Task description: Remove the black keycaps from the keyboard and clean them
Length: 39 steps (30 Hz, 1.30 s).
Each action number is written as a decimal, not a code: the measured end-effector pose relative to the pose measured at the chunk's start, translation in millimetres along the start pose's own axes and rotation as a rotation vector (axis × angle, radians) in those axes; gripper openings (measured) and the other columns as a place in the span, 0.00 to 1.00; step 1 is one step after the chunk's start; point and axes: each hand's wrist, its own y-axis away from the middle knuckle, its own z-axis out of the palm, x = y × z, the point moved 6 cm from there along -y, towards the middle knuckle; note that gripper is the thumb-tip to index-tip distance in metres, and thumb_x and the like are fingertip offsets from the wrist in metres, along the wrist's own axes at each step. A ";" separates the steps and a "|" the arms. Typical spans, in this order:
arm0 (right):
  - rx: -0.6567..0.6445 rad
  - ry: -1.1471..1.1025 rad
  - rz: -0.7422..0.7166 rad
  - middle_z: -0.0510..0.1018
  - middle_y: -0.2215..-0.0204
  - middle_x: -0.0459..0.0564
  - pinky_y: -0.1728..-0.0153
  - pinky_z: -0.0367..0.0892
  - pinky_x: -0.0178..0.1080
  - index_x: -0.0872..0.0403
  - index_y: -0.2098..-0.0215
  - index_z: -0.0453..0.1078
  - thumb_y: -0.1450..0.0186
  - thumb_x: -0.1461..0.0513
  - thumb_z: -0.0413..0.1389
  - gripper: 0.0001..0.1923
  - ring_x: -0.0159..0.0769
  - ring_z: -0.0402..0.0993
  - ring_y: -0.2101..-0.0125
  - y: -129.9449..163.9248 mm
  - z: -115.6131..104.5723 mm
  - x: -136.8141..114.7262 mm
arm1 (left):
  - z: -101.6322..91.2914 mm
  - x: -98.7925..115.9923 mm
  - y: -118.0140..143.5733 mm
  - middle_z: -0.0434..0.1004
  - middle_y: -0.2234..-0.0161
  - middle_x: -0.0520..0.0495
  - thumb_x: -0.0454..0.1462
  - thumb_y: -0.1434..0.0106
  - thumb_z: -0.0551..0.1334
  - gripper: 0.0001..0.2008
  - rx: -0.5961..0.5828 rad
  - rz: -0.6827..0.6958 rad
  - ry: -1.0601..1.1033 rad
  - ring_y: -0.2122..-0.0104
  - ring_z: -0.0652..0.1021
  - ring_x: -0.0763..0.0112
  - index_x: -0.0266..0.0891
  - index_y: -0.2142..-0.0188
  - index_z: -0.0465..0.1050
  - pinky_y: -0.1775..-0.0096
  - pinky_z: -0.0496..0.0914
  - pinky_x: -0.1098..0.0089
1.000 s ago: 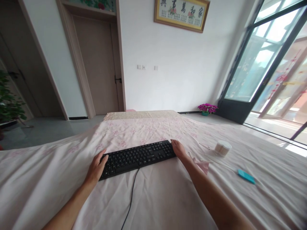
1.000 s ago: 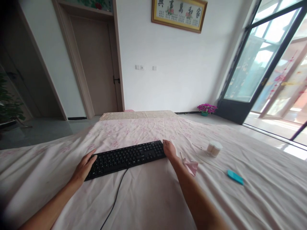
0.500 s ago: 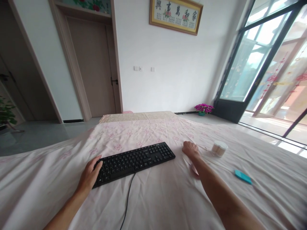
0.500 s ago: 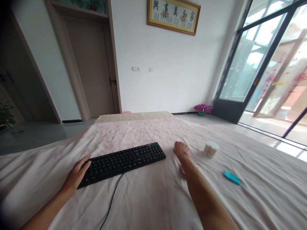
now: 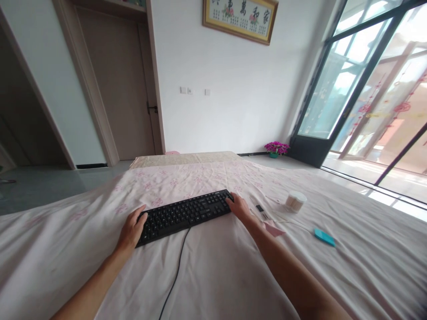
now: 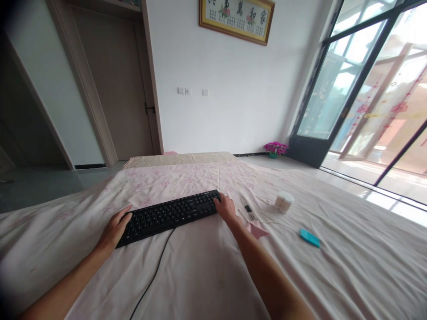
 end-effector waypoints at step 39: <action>0.209 -0.129 0.106 0.72 0.49 0.55 0.48 0.58 0.37 0.55 0.45 0.68 0.37 0.61 0.44 0.24 0.42 0.67 0.48 -12.0 2.5 56.4 | -65.1 -50.1 17.3 0.67 0.43 0.40 0.43 0.37 0.50 0.23 -0.103 0.271 -0.581 0.43 0.67 0.59 0.37 0.46 0.70 0.42 0.60 0.61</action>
